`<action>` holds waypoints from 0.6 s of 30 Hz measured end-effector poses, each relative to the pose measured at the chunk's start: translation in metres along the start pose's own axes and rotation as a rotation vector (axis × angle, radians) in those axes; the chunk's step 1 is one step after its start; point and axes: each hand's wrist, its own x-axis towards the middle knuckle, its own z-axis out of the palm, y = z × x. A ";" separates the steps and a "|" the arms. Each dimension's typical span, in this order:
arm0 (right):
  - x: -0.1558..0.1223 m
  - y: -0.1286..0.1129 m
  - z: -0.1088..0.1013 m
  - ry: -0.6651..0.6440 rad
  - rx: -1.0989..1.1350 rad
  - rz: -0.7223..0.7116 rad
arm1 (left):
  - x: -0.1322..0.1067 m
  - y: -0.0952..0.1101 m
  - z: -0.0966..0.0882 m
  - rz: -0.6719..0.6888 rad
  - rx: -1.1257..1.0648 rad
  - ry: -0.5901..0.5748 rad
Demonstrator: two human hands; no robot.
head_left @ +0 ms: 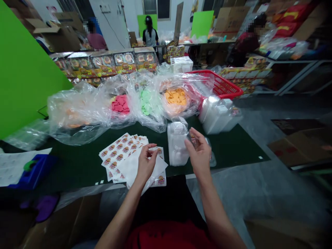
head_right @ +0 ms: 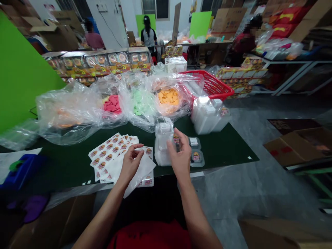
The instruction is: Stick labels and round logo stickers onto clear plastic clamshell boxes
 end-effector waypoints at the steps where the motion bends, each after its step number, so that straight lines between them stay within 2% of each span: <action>1: 0.002 0.000 -0.008 0.034 0.028 0.001 | 0.000 -0.001 -0.001 0.008 0.007 0.001; 3: 0.006 0.004 -0.031 0.145 0.011 -0.032 | 0.000 -0.005 -0.007 0.021 0.031 0.019; 6: 0.007 0.024 -0.072 0.272 -0.225 -0.126 | 0.001 -0.016 -0.019 0.013 0.082 0.066; 9: -0.002 0.059 -0.097 0.239 -0.488 -0.154 | -0.001 -0.031 -0.030 -0.045 0.117 0.058; 14: -0.023 0.122 -0.097 0.054 -0.635 -0.102 | -0.007 -0.048 -0.043 -0.081 0.186 0.054; 18: -0.033 0.148 -0.097 -0.030 -0.802 -0.055 | -0.013 -0.057 -0.060 0.011 0.382 0.106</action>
